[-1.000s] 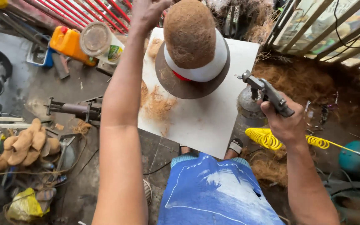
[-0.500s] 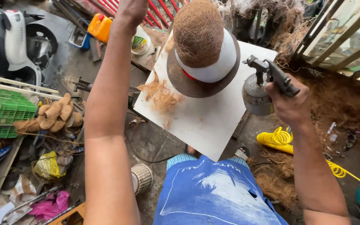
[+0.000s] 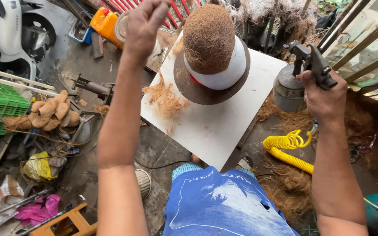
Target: The person attaches coconut fiber to a hat form on a stand, pressing and smoothing the fibers by hand. They then use a spray gun to apply a liquid to the fibers and a heat gun to dry and set the material.
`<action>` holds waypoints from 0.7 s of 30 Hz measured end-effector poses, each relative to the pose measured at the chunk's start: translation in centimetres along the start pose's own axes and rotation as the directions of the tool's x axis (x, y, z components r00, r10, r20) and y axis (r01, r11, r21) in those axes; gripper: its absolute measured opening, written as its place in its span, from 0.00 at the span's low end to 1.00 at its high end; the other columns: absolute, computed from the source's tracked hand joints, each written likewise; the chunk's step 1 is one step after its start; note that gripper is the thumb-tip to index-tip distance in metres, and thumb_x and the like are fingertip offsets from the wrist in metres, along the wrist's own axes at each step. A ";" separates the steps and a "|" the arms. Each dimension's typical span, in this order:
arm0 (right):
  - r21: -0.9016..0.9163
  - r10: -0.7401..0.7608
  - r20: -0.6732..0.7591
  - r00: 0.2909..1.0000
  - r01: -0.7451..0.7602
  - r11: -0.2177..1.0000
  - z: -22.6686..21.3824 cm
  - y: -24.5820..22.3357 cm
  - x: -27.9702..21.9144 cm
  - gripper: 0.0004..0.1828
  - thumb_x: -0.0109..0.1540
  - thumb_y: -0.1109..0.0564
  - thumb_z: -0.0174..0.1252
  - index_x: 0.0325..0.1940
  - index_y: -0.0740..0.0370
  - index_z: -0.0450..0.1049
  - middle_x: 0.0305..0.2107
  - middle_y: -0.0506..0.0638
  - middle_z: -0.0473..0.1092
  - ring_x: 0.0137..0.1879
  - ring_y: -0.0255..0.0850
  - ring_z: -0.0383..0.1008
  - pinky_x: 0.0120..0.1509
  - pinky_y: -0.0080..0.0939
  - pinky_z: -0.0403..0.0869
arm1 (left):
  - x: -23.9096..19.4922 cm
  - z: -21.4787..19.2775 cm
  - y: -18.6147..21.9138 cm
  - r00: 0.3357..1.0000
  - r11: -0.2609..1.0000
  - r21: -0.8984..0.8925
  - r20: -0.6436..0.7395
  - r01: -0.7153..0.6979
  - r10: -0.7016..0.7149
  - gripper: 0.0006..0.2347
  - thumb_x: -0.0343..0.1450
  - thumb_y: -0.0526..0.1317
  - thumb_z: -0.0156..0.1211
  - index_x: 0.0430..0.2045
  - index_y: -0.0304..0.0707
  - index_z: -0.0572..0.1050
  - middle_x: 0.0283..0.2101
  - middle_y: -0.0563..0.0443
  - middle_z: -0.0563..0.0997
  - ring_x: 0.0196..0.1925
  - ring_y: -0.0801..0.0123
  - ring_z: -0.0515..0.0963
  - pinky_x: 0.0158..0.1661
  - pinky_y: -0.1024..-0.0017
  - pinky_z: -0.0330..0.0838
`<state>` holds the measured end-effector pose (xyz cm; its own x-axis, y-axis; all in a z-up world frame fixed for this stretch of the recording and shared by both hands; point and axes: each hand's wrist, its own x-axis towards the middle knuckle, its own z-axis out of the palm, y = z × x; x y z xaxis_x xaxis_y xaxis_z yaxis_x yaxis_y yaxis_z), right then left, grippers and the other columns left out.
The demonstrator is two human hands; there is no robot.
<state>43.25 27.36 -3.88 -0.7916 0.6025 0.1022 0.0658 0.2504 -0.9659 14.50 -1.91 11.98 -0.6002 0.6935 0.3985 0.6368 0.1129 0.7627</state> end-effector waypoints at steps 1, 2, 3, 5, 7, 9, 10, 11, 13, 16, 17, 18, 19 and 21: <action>-0.064 -0.029 0.010 1.000 0.029 0.998 -0.3 -0.2 -0.1 0.26 0.72 0.38 0.57 0.48 0.67 0.77 0.40 0.56 0.76 0.35 0.40 0.74 0.33 0.39 0.71 | -1.1 0.3 0.3 0.997 0.999 0.041 -0.077 -0.007 0.010 0.06 0.74 0.31 0.54 0.42 0.25 0.72 0.39 0.42 0.76 0.40 0.64 0.77 0.44 0.76 0.78; -0.070 -0.028 0.015 1.000 0.029 0.997 -0.5 -0.8 -0.3 0.26 0.72 0.38 0.57 0.48 0.67 0.77 0.40 0.56 0.76 0.35 0.40 0.74 0.33 0.39 0.71 | -2.7 0.8 0.2 0.997 0.999 0.036 -0.082 -0.002 0.005 0.06 0.74 0.31 0.54 0.42 0.25 0.72 0.39 0.42 0.76 0.40 0.64 0.77 0.44 0.76 0.78; -0.089 -0.030 0.047 0.998 0.034 0.995 -0.6 -1.5 -0.5 0.23 0.71 0.41 0.59 0.48 0.67 0.77 0.41 0.57 0.76 0.40 0.43 0.75 0.38 0.41 0.74 | -4.3 1.3 0.2 0.985 0.998 0.043 -0.165 0.052 -0.044 0.05 0.73 0.30 0.56 0.40 0.27 0.73 0.38 0.43 0.76 0.40 0.65 0.77 0.42 0.76 0.77; -0.117 -0.040 0.076 0.996 0.049 0.992 -0.8 -2.7 -0.4 0.21 0.70 0.43 0.60 0.48 0.66 0.77 0.42 0.58 0.75 0.44 0.46 0.77 0.43 0.43 0.77 | -7.1 2.4 -0.7 0.964 0.995 0.037 -0.252 0.097 -0.085 0.05 0.71 0.28 0.59 0.39 0.28 0.74 0.37 0.44 0.77 0.39 0.65 0.76 0.41 0.76 0.76; -0.124 -0.038 0.218 0.975 0.067 0.990 -0.9 -4.0 -0.4 0.14 0.69 0.53 0.61 0.43 0.70 0.76 0.37 0.58 0.75 0.40 0.44 0.77 0.39 0.42 0.75 | -10.3 3.7 -2.1 0.945 0.980 -0.130 -0.273 0.148 -0.179 0.06 0.72 0.28 0.61 0.41 0.33 0.74 0.34 0.49 0.76 0.35 0.72 0.74 0.36 0.80 0.76; -0.180 -0.002 0.304 0.953 0.060 0.982 -0.2 -6.8 -0.5 0.12 0.68 0.53 0.59 0.43 0.67 0.76 0.38 0.57 0.76 0.41 0.45 0.78 0.41 0.43 0.76 | -12.6 4.6 -1.5 0.909 0.935 -0.217 -0.253 0.281 -0.332 0.05 0.72 0.29 0.59 0.40 0.33 0.75 0.33 0.49 0.78 0.35 0.72 0.78 0.38 0.82 0.78; -0.225 0.032 0.385 0.922 0.060 0.973 0.2 -8.3 -0.4 0.10 0.66 0.54 0.58 0.43 0.64 0.76 0.38 0.56 0.76 0.41 0.46 0.79 0.43 0.44 0.78 | -13.6 4.9 -1.1 0.854 0.868 -0.289 -0.221 0.404 -0.471 0.04 0.73 0.30 0.57 0.39 0.33 0.76 0.32 0.48 0.81 0.35 0.73 0.81 0.40 0.84 0.81; -0.234 0.032 0.384 0.923 0.064 0.970 0.8 -9.8 -0.5 0.10 0.66 0.54 0.58 0.43 0.64 0.76 0.38 0.56 0.76 0.41 0.46 0.79 0.43 0.44 0.78 | -14.6 5.1 -1.9 0.855 0.867 -0.298 -0.222 0.399 -0.469 0.04 0.73 0.30 0.57 0.39 0.33 0.76 0.32 0.48 0.81 0.35 0.73 0.81 0.40 0.84 0.81; -0.325 0.173 0.374 0.911 -0.046 0.945 2.3 -12.5 -0.5 0.15 0.64 0.53 0.58 0.51 0.65 0.77 0.36 0.55 0.76 0.36 0.46 0.75 0.36 0.45 0.71 | -16.4 5.3 -3.5 0.834 0.847 -0.350 -0.244 0.400 -0.495 0.08 0.71 0.35 0.59 0.41 0.34 0.76 0.31 0.48 0.82 0.37 0.72 0.83 0.43 0.75 0.79; -0.323 0.014 0.360 0.933 0.111 0.940 3.2 -8.9 0.7 0.15 0.68 0.51 0.59 0.36 0.67 0.71 0.29 0.52 0.67 0.31 0.44 0.69 0.33 0.43 0.70 | -17.9 4.2 -4.3 0.821 0.827 -0.397 -0.248 0.398 -0.514 0.08 0.71 0.35 0.59 0.42 0.33 0.76 0.33 0.47 0.82 0.37 0.73 0.82 0.46 0.74 0.81; -0.334 0.015 0.352 0.936 0.111 0.936 3.5 -9.3 1.0 0.15 0.68 0.51 0.59 0.36 0.67 0.71 0.29 0.52 0.67 0.31 0.44 0.69 0.33 0.43 0.70 | -18.3 3.7 -4.5 0.825 0.825 -0.407 -0.242 0.392 -0.511 0.08 0.71 0.35 0.59 0.42 0.33 0.76 0.33 0.47 0.82 0.37 0.73 0.82 0.46 0.74 0.81; -0.335 0.029 0.320 0.947 0.084 0.938 3.9 -9.6 1.2 0.15 0.70 0.51 0.57 0.38 0.66 0.69 0.27 0.52 0.66 0.27 0.42 0.66 0.28 0.41 0.67 | -18.6 3.2 -4.7 0.821 0.830 -0.390 -0.250 0.400 -0.513 0.08 0.72 0.36 0.59 0.42 0.32 0.76 0.29 0.48 0.81 0.34 0.74 0.82 0.41 0.76 0.81; -0.335 0.044 0.288 0.957 0.058 0.941 4.3 -10.0 1.4 0.16 0.72 0.50 0.56 0.39 0.66 0.67 0.25 0.51 0.65 0.23 0.40 0.63 0.23 0.39 0.65 | -18.8 2.6 -4.9 0.817 0.833 -0.374 -0.258 0.407 -0.515 0.08 0.72 0.37 0.58 0.42 0.32 0.76 0.25 0.50 0.81 0.30 0.75 0.81 0.37 0.77 0.80; -0.385 0.009 0.154 0.988 0.052 0.921 5.1 -9.1 1.9 0.17 0.72 0.51 0.60 0.37 0.66 0.69 0.26 0.51 0.67 0.26 0.40 0.64 0.25 0.41 0.62 | -19.0 1.9 -6.1 0.841 0.840 -0.380 -0.226 0.388 -0.491 0.08 0.72 0.36 0.58 0.41 0.31 0.76 0.23 0.49 0.80 0.27 0.74 0.81 0.35 0.77 0.79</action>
<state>38.10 22.36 3.93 -0.8753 0.4803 0.0557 0.2536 0.5541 -0.7929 22.91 -14.46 -1.23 -0.9271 0.3671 0.0762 0.1182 0.0933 0.9886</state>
